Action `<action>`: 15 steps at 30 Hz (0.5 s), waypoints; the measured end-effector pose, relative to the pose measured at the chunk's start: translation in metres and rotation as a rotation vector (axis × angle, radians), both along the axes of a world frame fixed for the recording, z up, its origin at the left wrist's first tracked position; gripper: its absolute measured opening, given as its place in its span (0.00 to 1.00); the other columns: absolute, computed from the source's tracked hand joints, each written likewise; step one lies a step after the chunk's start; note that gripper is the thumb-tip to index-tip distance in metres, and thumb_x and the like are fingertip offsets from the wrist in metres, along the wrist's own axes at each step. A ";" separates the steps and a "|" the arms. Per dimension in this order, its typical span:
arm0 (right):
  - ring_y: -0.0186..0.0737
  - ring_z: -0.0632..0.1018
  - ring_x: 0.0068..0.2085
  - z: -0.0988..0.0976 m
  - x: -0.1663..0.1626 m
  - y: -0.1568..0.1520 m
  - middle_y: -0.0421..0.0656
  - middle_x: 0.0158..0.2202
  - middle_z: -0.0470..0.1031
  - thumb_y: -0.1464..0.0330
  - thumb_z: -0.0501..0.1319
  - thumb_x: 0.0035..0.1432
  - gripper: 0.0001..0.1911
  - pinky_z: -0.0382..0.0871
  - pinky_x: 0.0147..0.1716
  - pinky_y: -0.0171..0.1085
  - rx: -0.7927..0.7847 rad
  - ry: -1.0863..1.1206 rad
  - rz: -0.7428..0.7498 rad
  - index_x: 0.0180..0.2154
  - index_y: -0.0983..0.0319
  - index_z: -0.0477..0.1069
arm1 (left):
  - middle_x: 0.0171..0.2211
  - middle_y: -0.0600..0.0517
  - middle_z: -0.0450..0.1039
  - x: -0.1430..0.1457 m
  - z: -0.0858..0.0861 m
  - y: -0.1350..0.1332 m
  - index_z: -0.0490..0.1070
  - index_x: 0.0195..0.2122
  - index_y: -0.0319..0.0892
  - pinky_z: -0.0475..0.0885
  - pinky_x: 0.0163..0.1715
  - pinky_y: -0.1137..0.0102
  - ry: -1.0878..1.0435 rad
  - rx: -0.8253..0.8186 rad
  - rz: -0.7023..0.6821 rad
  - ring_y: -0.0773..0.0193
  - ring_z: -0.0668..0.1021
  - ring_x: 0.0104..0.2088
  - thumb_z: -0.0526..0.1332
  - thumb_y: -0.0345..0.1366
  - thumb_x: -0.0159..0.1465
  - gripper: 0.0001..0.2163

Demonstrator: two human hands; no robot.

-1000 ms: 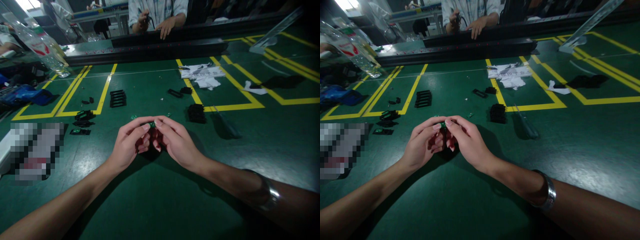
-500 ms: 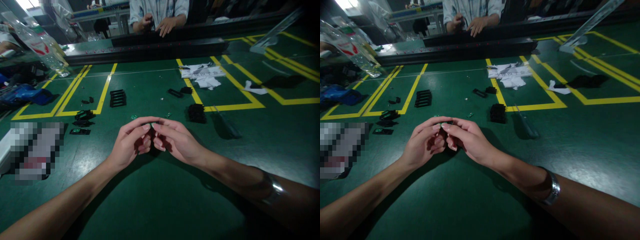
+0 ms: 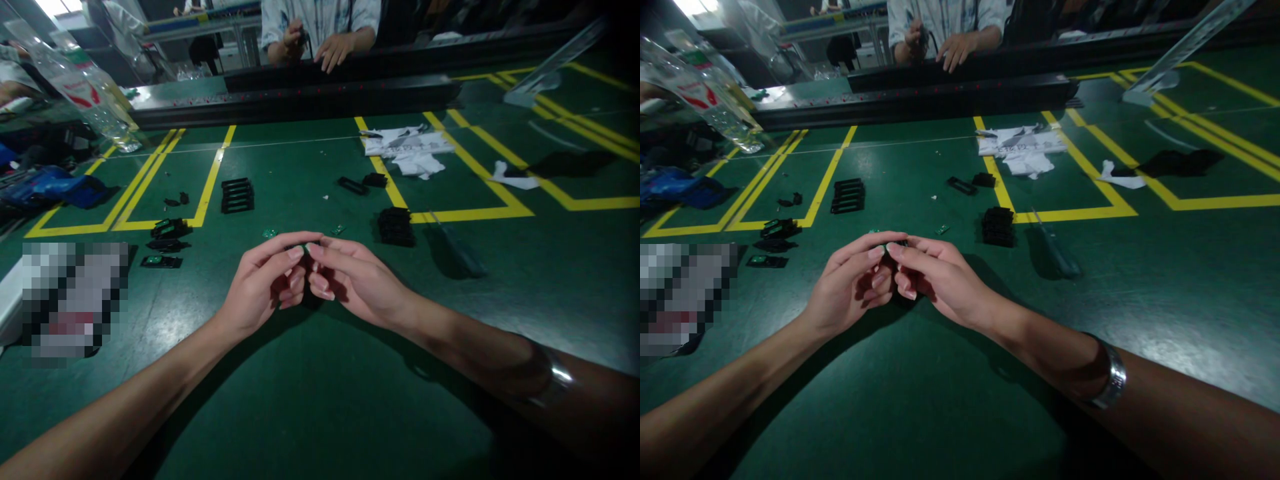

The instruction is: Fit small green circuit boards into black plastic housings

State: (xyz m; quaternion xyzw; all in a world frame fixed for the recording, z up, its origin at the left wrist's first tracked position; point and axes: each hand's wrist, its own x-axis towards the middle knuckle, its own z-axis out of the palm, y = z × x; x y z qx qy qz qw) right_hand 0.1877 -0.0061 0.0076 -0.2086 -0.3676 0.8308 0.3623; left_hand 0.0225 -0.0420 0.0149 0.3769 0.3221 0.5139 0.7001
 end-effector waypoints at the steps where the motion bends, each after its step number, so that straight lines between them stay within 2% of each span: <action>1: 0.29 0.69 0.24 0.000 0.000 0.000 0.37 0.24 0.69 0.65 0.69 0.65 0.11 0.59 0.23 0.31 -0.002 -0.001 -0.004 0.35 0.65 0.74 | 0.21 0.57 0.61 0.000 0.000 0.000 0.81 0.50 0.44 0.60 0.17 0.80 -0.002 0.001 -0.002 0.75 0.62 0.18 0.65 0.36 0.68 0.11; 15: 0.28 0.69 0.24 -0.001 0.001 0.001 0.37 0.25 0.69 0.65 0.70 0.65 0.11 0.59 0.24 0.30 -0.010 0.006 0.006 0.34 0.65 0.74 | 0.22 0.57 0.60 0.000 -0.001 -0.001 0.82 0.51 0.46 0.58 0.18 0.80 -0.002 0.002 -0.007 0.76 0.61 0.19 0.64 0.35 0.70 0.11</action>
